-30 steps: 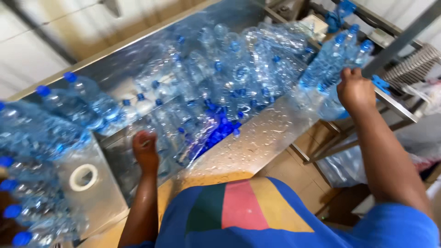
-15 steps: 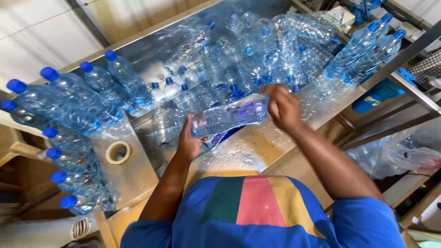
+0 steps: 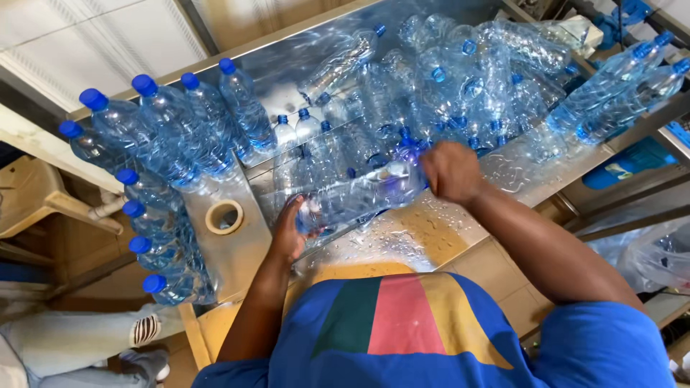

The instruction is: The person repeatedly picks up plastic water bottles from a metal tray, screws blue caps onto them, and places the capped bottles into a pile on the left side of the tray. The process is continuous and involves handling numerous bottles and caps.

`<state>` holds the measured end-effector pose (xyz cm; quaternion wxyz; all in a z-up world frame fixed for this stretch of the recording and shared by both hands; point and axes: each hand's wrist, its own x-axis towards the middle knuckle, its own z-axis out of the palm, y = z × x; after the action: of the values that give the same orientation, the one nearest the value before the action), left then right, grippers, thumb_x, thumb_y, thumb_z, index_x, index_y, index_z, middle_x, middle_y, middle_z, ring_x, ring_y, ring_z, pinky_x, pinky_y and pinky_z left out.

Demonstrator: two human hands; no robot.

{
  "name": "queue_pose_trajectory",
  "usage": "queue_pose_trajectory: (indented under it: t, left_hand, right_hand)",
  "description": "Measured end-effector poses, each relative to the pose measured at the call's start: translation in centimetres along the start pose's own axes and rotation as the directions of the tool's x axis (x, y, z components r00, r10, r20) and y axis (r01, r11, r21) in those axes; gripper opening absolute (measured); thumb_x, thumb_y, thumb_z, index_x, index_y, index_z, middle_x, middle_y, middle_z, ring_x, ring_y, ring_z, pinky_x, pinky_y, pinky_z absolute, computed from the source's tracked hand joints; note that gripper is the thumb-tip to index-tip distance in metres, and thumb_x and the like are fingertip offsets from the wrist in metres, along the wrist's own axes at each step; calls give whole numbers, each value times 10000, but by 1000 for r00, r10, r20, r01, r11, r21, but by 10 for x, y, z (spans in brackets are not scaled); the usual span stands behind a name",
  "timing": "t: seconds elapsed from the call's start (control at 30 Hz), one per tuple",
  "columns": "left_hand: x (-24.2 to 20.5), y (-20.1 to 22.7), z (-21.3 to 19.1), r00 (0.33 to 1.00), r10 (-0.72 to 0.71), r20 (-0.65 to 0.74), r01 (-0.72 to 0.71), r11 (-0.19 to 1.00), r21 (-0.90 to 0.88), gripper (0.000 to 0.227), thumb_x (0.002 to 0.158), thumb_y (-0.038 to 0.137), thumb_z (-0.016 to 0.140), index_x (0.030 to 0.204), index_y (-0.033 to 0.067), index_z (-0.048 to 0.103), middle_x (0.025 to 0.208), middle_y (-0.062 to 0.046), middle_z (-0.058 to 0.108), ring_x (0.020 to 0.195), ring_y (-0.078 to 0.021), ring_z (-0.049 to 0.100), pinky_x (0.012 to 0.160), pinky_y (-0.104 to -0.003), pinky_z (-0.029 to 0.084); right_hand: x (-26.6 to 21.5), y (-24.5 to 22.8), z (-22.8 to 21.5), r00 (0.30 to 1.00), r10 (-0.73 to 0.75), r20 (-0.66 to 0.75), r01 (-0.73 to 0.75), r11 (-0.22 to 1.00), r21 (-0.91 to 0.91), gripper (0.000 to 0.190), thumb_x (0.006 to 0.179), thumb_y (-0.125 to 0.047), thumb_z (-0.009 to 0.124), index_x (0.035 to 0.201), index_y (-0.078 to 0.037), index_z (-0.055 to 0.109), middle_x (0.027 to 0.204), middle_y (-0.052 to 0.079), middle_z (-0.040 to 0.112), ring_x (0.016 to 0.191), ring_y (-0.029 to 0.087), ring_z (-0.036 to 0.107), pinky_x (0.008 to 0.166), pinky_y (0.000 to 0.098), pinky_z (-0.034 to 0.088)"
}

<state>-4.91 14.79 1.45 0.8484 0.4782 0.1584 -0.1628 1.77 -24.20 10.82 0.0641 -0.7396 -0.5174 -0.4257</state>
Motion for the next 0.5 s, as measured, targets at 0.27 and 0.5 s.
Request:
queue_pose_trajectory:
  t: [0.27,0.5]
  left_hand:
    - [1,24,2,987,-65,-150,55,996,-66,492,900,666,792,1020,208,658,794,-96,689,568,-282,716,422,-355,546]
    - [1,23,-9,930,353,-102,-314,909,274,428,1092,480,677,1384,171,628,1107,-189,748,869,-344,792,544,-380,577]
  right_hand:
    - [-7,-8,9,831,550,84,-555,829,73,750,1003,-860,525,1208,-185,779,866,76,732,754,360,746,684,499,592]
    - [-2,-27,30,349,896,273,-902,243,357,649,1221,-316,425,645,-49,557,578,163,536,591,287,450,635,460,385]
